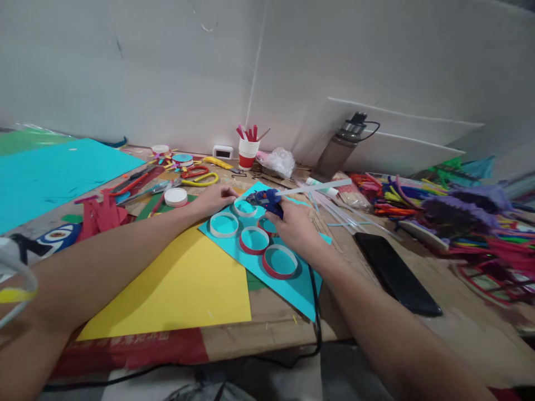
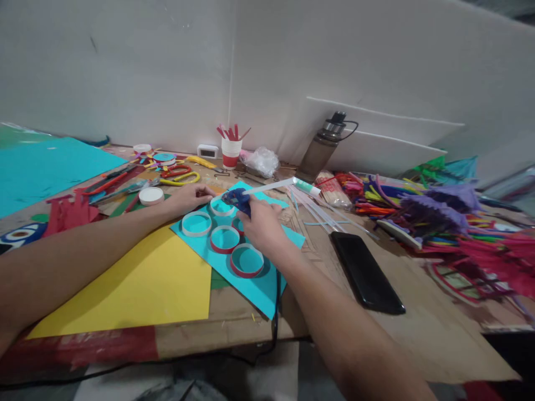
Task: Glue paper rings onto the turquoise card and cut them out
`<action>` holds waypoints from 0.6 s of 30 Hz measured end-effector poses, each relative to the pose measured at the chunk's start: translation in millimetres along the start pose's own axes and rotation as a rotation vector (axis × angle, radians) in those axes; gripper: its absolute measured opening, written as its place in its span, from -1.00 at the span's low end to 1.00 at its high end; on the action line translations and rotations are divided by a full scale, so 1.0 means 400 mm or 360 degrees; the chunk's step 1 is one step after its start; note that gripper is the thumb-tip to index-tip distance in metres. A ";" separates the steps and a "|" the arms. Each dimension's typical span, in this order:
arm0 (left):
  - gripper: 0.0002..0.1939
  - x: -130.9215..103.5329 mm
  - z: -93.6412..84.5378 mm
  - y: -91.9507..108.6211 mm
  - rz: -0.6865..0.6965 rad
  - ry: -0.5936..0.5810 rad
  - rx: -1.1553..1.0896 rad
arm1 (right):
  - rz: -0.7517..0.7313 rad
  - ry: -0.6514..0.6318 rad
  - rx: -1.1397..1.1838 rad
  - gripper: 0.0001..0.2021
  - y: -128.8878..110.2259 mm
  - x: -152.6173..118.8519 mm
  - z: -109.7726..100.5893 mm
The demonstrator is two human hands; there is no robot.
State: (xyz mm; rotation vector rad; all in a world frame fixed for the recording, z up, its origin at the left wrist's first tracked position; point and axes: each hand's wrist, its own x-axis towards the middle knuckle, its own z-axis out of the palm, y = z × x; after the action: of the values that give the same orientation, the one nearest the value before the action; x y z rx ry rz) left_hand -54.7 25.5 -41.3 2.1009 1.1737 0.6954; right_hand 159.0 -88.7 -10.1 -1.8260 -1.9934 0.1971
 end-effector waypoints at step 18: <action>-0.80 0.002 0.011 0.008 -0.0096 0.0118 0.0039 | 0.0097 -0.0093 0.0095 -0.81 -0.007 0.005 0.009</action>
State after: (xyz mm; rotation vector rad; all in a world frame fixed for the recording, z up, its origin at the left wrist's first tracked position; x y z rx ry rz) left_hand -49.4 23.8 -41.6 2.0661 1.2865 0.7398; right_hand 154.9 -86.2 -11.8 -1.8645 -1.9504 0.3288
